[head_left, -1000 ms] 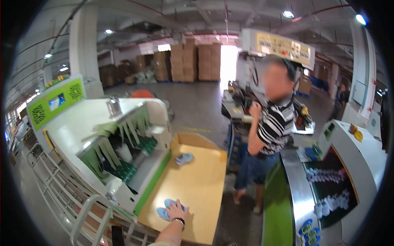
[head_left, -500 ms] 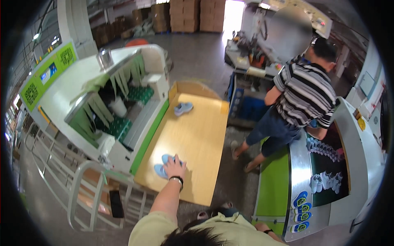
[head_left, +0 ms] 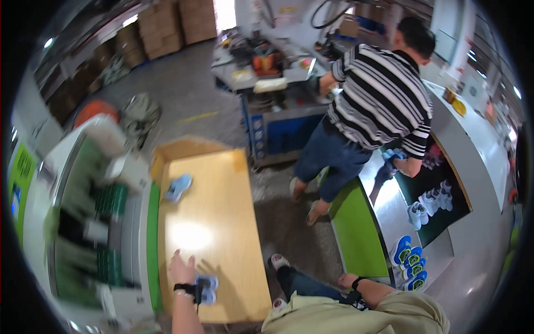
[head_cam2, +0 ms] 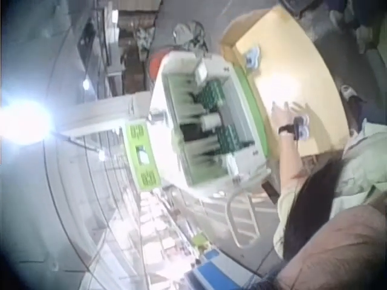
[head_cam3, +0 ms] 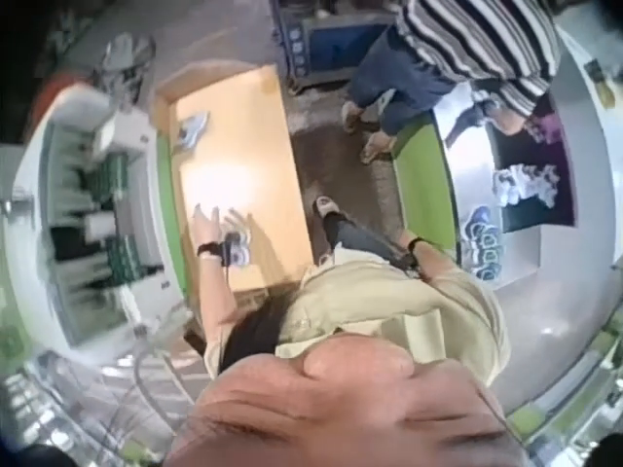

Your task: Loading shoes into a heat treatment or sterilization machine on a production line.

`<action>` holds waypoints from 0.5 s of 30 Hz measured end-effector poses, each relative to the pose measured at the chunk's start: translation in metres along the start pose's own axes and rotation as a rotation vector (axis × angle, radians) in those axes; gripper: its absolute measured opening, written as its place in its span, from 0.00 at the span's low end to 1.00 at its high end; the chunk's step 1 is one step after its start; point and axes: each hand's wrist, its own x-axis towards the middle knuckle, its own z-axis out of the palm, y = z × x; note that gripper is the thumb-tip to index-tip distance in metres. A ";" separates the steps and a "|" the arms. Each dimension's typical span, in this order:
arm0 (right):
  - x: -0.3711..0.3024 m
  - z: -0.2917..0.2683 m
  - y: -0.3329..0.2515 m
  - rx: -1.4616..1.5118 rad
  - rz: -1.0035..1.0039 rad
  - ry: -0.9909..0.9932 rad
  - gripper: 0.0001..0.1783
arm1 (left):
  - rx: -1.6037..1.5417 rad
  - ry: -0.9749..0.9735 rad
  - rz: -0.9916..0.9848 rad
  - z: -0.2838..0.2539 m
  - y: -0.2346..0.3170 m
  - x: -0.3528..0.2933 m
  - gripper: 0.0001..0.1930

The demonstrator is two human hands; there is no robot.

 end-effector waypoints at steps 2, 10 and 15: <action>0.021 -0.046 -0.028 0.024 -0.016 -0.024 0.16 | -0.050 -0.036 0.061 0.002 0.004 0.064 0.34; 0.083 -0.053 -0.038 0.532 0.366 -0.197 0.16 | 0.204 -0.060 -0.045 0.024 0.046 0.321 0.50; 0.095 -0.010 0.005 0.513 0.281 -0.398 0.18 | 0.114 -0.249 0.026 0.050 0.025 0.366 0.43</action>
